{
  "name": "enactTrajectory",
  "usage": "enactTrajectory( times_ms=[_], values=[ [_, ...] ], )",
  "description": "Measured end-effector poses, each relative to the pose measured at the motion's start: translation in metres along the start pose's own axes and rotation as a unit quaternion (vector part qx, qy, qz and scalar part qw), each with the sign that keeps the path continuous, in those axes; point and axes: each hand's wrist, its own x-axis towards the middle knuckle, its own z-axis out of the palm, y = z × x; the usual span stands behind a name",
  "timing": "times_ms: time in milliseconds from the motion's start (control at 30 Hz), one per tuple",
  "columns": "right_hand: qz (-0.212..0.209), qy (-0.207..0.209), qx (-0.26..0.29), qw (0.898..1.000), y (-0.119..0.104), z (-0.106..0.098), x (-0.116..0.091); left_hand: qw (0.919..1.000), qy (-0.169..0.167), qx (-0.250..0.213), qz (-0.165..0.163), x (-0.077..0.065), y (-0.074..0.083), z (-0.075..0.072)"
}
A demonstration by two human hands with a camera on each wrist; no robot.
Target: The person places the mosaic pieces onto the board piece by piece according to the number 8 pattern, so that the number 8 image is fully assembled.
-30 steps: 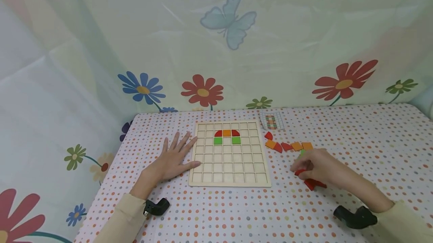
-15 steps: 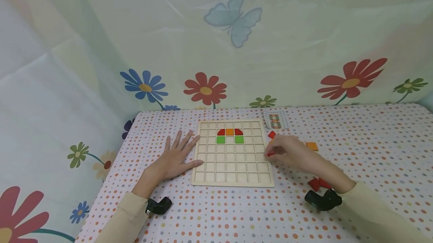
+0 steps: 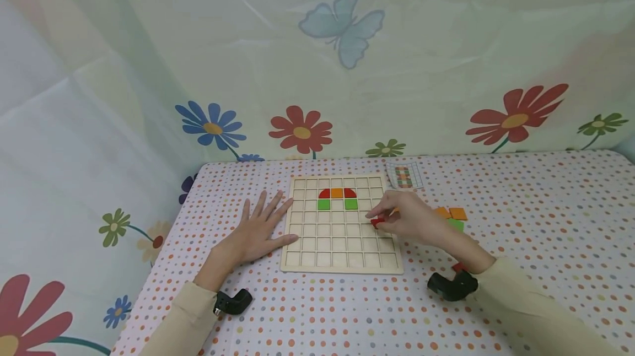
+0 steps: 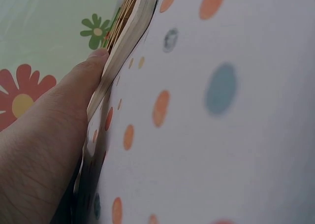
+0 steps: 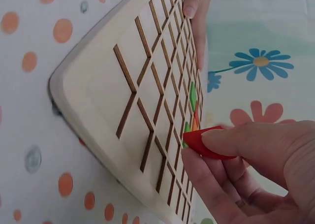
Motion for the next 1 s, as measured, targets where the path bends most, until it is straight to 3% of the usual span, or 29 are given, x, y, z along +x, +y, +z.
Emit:
enactTrajectory(
  times_ms=[200, 400, 733, 1000],
  values=[
    [-0.010, -0.030, 0.037, 0.999, 0.000, 0.006, 0.008, 1.0000, 0.005, 0.000, 0.004, -0.001, -0.001, 0.000],
    [-0.016, 0.008, 0.023, 1.000, 0.002, 0.014, 0.022, 1.0000, 0.002, 0.001, 0.000, 0.000, -0.001, 0.000],
    [0.022, 0.040, 0.046, 0.998, 0.010, 0.033, 0.039, 0.9999, -0.006, 0.010, -0.006, 0.001, -0.001, 0.001],
    [-0.017, 0.061, 0.008, 0.998, 0.008, 0.040, 0.041, 0.9999, 0.001, 0.011, -0.003, 0.001, 0.000, 0.000]
  ],
)
